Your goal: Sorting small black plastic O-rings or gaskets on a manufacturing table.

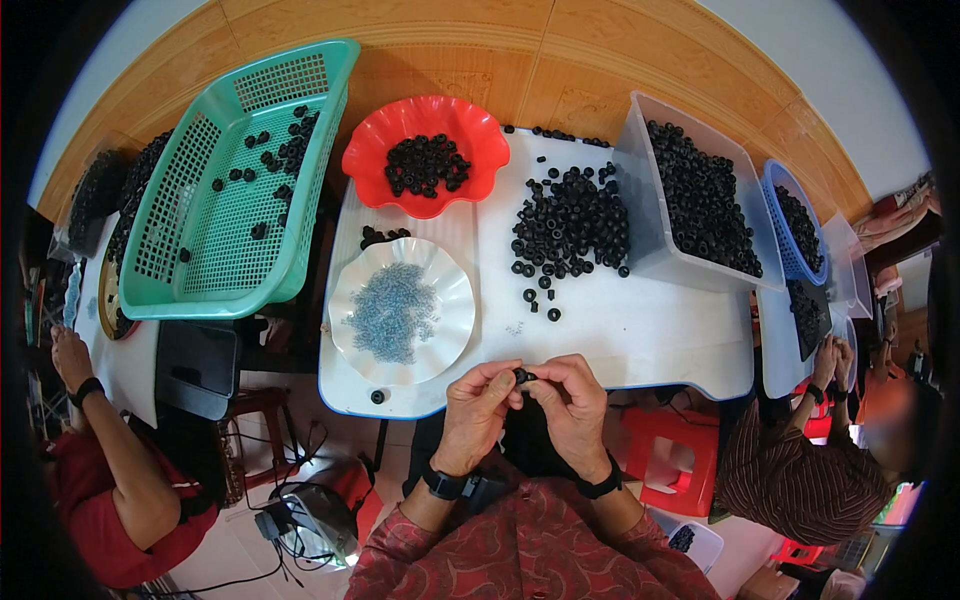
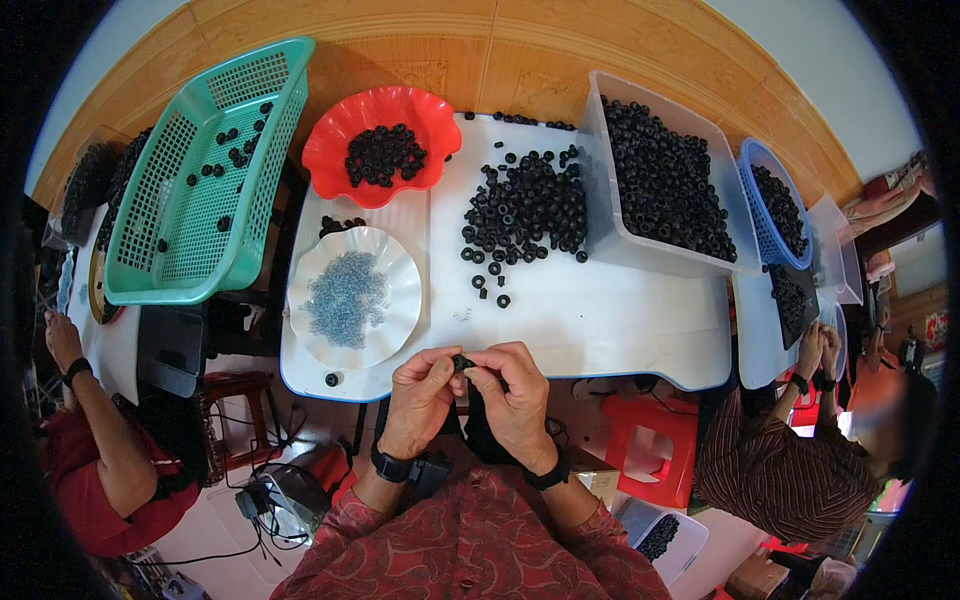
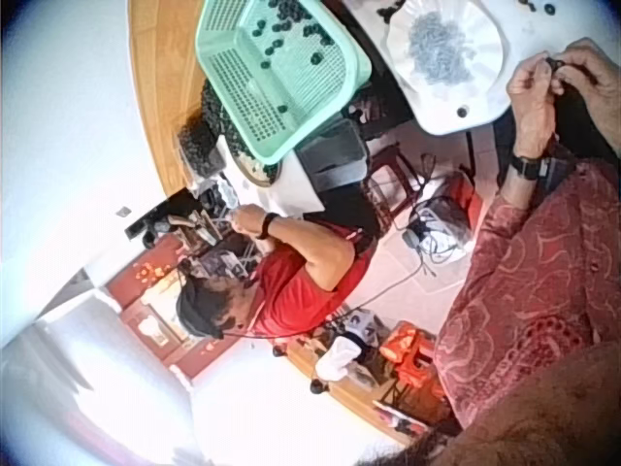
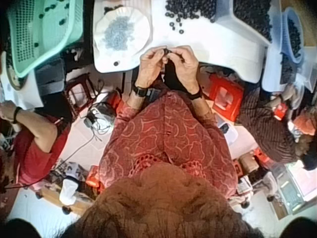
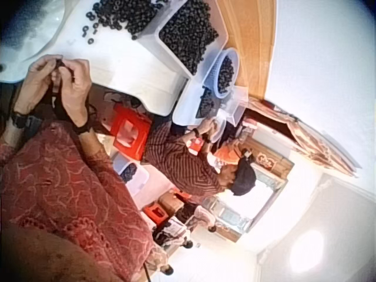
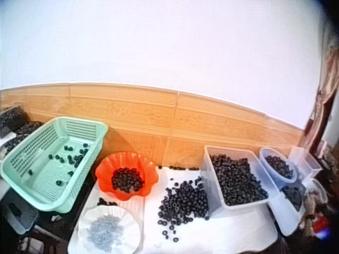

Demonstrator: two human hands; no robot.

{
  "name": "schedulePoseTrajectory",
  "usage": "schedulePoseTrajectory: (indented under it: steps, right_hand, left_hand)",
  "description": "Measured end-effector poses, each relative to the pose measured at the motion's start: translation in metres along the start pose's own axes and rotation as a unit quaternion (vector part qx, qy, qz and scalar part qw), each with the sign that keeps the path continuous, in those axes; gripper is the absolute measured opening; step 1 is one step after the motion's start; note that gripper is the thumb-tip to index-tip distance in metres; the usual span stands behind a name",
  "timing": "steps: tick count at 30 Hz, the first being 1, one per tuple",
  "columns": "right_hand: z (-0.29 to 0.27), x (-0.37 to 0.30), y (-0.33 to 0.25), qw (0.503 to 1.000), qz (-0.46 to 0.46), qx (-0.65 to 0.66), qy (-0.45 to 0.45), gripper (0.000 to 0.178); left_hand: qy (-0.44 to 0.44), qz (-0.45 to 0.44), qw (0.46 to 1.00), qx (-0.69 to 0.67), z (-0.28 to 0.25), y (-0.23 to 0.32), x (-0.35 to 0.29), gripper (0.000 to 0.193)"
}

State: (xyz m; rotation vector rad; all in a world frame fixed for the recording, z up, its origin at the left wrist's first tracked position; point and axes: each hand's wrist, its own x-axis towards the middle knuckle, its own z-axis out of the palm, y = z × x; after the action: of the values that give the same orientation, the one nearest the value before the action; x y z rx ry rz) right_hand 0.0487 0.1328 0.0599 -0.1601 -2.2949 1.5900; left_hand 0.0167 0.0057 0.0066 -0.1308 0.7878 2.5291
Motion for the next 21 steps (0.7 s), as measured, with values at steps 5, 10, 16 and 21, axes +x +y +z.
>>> schedulePoseTrajectory:
  steps: [5,10,16,21]
  right_hand:
    - [0.0001,-0.0012,0.0016,1.0,-0.015,-0.019,0.004,0.017]
    - [0.0011,-0.001,-0.0003,0.999,-0.027,-0.042,0.009,0.016]
    - [0.0014,-0.0021,0.001,0.998,-0.029,-0.047,0.01,0.016]
    - [0.0021,-0.0028,0.0016,0.998,-0.034,-0.052,0.013,0.015]
  left_hand:
    - [0.011,-0.014,1.0,0.004,0.0042,0.0029,-0.0015,0.022]
    - [0.012,-0.02,1.0,0.013,0.0031,0.0037,-0.0019,0.023]
    - [-0.007,-0.006,1.0,0.014,-0.0017,0.0005,-0.001,0.023]
    - [0.001,0.006,0.999,0.048,-0.0018,0.0001,-0.0018,0.021]
